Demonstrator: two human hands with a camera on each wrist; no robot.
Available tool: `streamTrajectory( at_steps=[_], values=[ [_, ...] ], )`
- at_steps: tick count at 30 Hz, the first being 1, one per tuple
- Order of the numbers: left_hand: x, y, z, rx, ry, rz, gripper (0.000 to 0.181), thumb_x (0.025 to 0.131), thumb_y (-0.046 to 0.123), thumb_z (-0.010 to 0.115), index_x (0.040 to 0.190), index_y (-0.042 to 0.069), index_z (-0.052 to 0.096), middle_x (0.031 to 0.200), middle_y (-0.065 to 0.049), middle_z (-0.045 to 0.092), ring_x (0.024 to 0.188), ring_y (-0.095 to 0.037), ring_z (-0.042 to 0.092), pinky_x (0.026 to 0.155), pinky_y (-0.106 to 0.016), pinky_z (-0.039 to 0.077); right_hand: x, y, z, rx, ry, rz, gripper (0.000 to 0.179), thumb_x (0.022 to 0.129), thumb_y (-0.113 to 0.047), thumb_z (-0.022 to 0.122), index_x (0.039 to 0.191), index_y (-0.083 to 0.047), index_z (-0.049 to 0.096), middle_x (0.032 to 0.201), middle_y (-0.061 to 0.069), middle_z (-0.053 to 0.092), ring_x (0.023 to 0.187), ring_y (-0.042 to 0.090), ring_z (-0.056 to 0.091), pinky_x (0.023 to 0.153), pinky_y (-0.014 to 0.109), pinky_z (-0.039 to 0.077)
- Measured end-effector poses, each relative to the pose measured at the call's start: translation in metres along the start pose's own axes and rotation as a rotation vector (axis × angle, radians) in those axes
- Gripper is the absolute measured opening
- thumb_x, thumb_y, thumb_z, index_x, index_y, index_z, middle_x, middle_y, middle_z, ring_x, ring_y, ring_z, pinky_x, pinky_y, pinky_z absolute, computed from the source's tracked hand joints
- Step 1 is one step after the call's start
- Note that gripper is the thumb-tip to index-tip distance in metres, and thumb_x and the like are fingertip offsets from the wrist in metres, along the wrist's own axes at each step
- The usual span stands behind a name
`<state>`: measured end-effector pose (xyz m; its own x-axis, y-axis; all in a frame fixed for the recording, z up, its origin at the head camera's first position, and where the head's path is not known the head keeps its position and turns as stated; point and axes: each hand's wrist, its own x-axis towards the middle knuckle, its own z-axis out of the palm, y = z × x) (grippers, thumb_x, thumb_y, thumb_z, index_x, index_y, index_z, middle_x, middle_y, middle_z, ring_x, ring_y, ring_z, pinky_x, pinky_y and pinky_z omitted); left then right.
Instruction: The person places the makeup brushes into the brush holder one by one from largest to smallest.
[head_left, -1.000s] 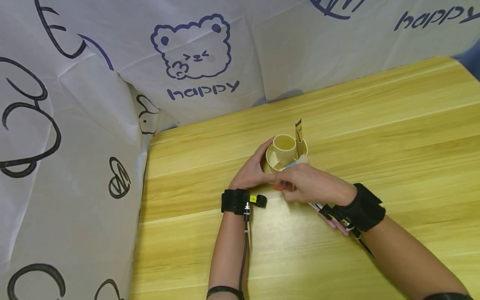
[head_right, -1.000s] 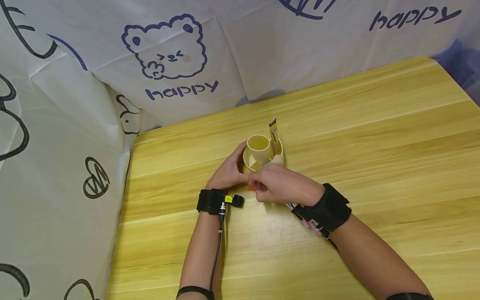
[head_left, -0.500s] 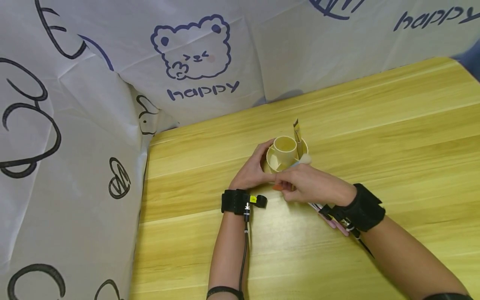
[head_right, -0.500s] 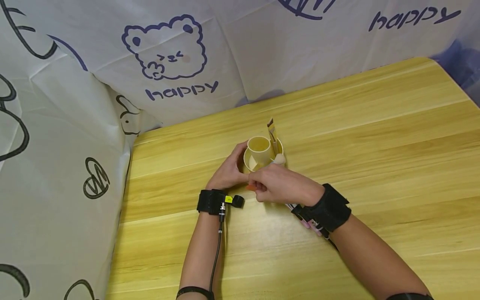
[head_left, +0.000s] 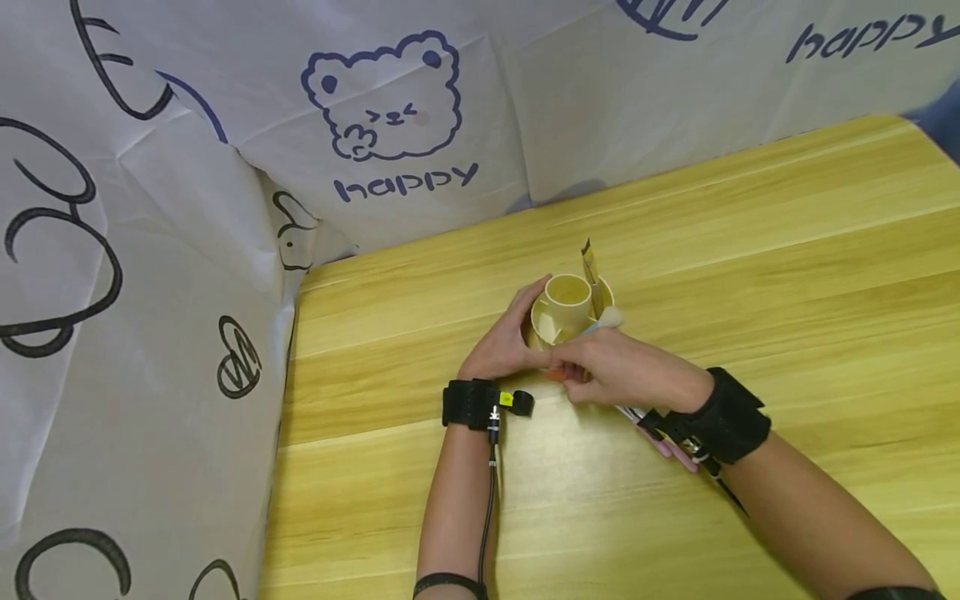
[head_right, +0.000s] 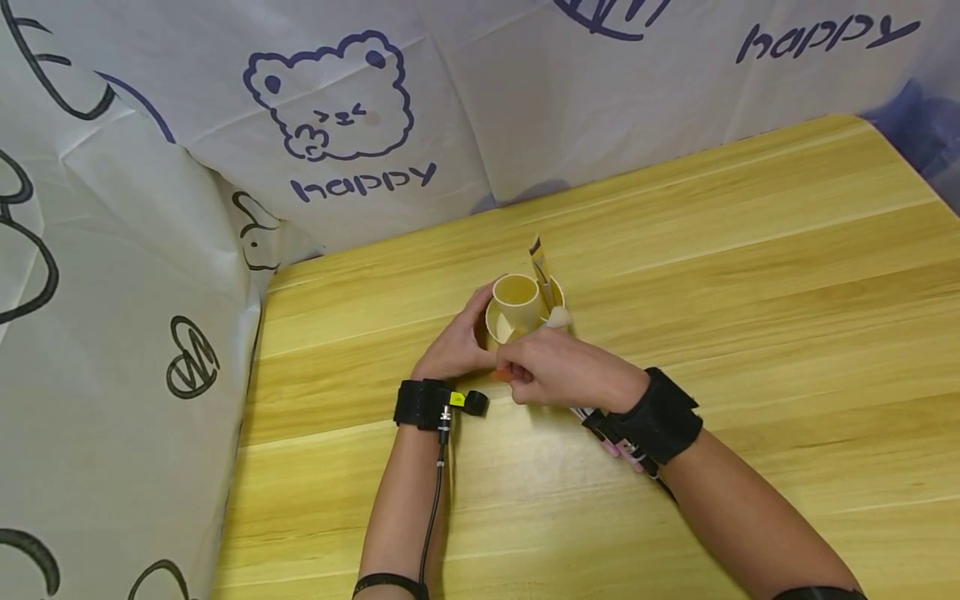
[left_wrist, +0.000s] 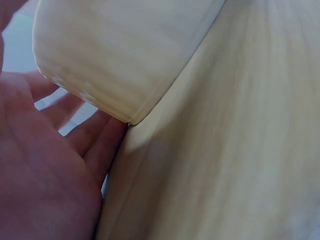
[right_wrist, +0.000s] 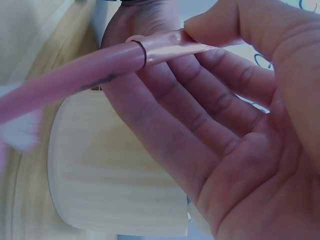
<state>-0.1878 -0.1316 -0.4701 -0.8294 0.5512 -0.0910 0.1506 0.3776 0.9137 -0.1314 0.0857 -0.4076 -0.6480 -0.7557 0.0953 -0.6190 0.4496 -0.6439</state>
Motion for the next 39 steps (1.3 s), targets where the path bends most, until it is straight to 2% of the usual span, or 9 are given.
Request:
streamTrajectory(
  at_steps=[3,9,20,25,39],
  values=[
    [-0.0003,-0.0003,0.0005,-0.015,-0.002,-0.010,0.107,0.077,0.018,0.089,0.162,0.041,0.027,0.165,0.005,0.034,0.147,-0.021,0.042,0.123,-0.048,0.036,0.0001,-0.0009,-0.0003,0.000,0.002,-0.001,0.010,0.086,-0.005,0.067,0.088,-0.014,0.067,0.075,-0.010,0.055,0.067,0.002,0.048,0.062,0.019,0.043],
    [-0.0002,0.0005,0.0017,-0.010,0.010,-0.015,0.105,0.077,0.017,0.089,0.161,0.039,0.031,0.163,0.004,0.040,0.143,-0.022,0.046,0.120,-0.047,0.040,-0.0003,-0.0005,-0.0009,-0.011,-0.001,0.008,0.011,0.086,-0.005,0.067,0.091,-0.014,0.069,0.077,-0.009,0.059,0.068,0.002,0.051,0.063,0.019,0.045],
    [-0.0007,0.0002,0.0022,-0.044,0.022,-0.014,0.103,0.076,0.016,0.090,0.159,0.036,0.034,0.159,0.001,0.043,0.142,-0.022,0.047,0.120,-0.047,0.040,-0.0015,-0.0015,-0.0032,-0.009,0.010,0.040,0.011,0.087,-0.007,0.069,0.096,-0.013,0.072,0.082,-0.008,0.064,0.072,0.003,0.055,0.067,0.020,0.049],
    [-0.0011,0.0000,0.0025,-0.026,0.028,-0.016,0.103,0.076,0.017,0.091,0.159,0.036,0.034,0.158,0.002,0.045,0.142,-0.020,0.048,0.120,-0.045,0.041,-0.0023,-0.0020,-0.0049,-0.014,0.025,0.047,0.012,0.088,-0.008,0.069,0.099,-0.011,0.073,0.084,-0.007,0.067,0.075,0.004,0.058,0.069,0.021,0.051],
    [-0.0001,0.0002,0.0035,-0.034,0.026,-0.010,0.099,0.078,0.017,0.091,0.157,0.034,0.034,0.157,0.000,0.047,0.142,-0.020,0.050,0.118,-0.044,0.044,-0.0043,-0.0009,-0.0081,-0.016,0.018,0.084,0.014,0.089,-0.008,0.068,0.101,-0.012,0.074,0.085,-0.007,0.067,0.076,0.004,0.057,0.070,0.022,0.051]
  ],
)
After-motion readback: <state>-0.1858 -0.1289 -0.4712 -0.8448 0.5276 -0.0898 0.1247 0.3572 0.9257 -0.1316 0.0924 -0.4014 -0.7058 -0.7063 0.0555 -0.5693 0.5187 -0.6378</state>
